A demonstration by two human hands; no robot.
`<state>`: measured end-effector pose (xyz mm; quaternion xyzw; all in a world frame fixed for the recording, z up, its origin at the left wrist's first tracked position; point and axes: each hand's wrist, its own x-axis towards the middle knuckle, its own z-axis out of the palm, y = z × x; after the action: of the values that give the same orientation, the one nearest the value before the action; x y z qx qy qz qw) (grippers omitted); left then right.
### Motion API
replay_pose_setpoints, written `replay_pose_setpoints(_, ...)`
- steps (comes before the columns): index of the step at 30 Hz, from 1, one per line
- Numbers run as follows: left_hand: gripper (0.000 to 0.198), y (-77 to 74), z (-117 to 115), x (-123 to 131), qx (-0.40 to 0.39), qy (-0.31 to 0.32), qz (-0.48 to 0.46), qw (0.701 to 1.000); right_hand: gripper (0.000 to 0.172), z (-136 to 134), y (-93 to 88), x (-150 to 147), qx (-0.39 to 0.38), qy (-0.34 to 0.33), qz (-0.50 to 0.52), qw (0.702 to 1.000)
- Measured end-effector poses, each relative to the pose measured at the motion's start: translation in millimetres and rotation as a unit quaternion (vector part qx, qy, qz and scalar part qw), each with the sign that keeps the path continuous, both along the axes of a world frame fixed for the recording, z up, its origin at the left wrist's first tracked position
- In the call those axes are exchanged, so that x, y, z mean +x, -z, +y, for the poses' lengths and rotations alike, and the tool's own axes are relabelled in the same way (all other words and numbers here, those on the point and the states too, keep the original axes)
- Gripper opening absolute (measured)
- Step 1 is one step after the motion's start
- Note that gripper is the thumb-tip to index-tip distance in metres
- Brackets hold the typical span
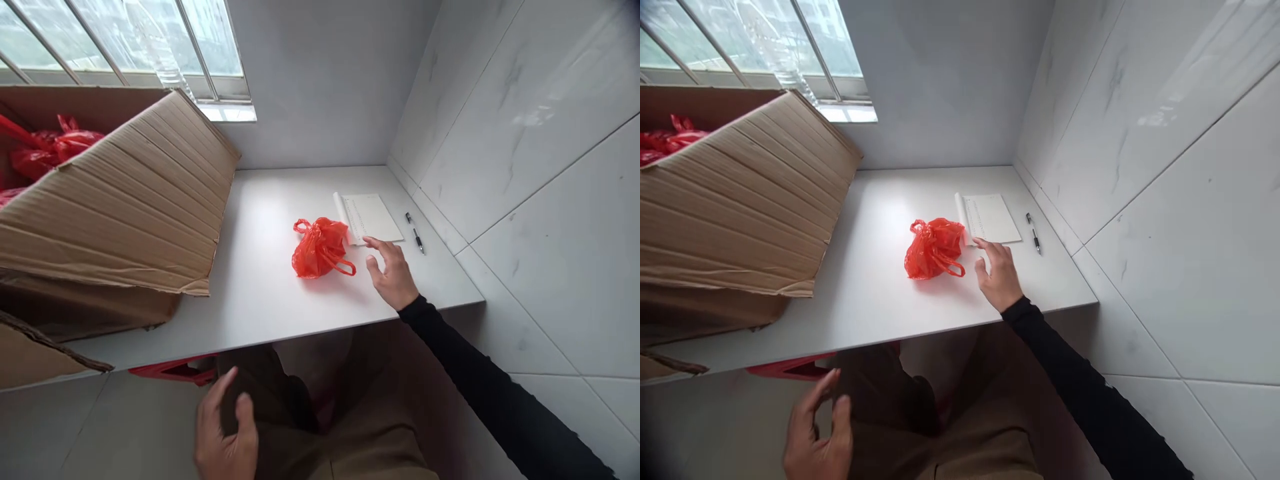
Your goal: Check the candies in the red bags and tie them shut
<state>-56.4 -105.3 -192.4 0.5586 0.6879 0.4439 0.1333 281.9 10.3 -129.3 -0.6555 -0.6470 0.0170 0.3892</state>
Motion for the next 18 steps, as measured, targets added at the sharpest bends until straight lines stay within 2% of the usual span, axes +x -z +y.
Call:
replay_pose_setpoints(3, 0.032, -41.3, 69.0, 46.9, 0.098, 0.12, 0.014, 0.988, 0.051, 46.1, -18.2, -18.5, 0.003, -0.067, -0.008, 0.998)
replay_pose_setpoints(5, 0.034, -61.2, 111.3, 80.8, 0.131, 0.173, 0.018, 0.976, 0.057, 66.9, -22.6, -32.9, -0.014, -0.101, -0.015, 0.995)
replay_pose_setpoints(7, 0.039, -73.7, 144.6, 108.1, 0.147, 0.207, 0.027, 0.967, 0.054, 74.4, -23.8, -45.5, -0.035, -0.121, -0.016, 0.992)
replay_pose_setpoints(9, 0.033, -79.0, 166.0, 122.5, 0.148, 0.231, 0.038, 0.961, 0.039, 68.9, -24.8, -53.1, -0.05, -0.131, -0.01, 0.99)
replay_pose_setpoints(12, 0.019, -76.4, 177.6, 115.6, 0.137, 0.241, 0.047, 0.959, 0.016, 45.8, -28.8, -51.9, -0.066, -0.131, 0.02, 0.989)
replay_pose_setpoints(15, 0.022, -70.7, 177.2, 85.2, 0.131, 0.198, 0.034, 0.971, 0.016, 19.8, -34.2, -38.5, -0.085, -0.096, 0.069, 0.989)
replay_pose_setpoints(18, 0.024, -71.2, 173.5, 58.7, 0.123, 0.14, 0.007, 0.983, 0.018, -0.2, -38.8, -25.4, -0.094, -0.05, 0.105, 0.989)
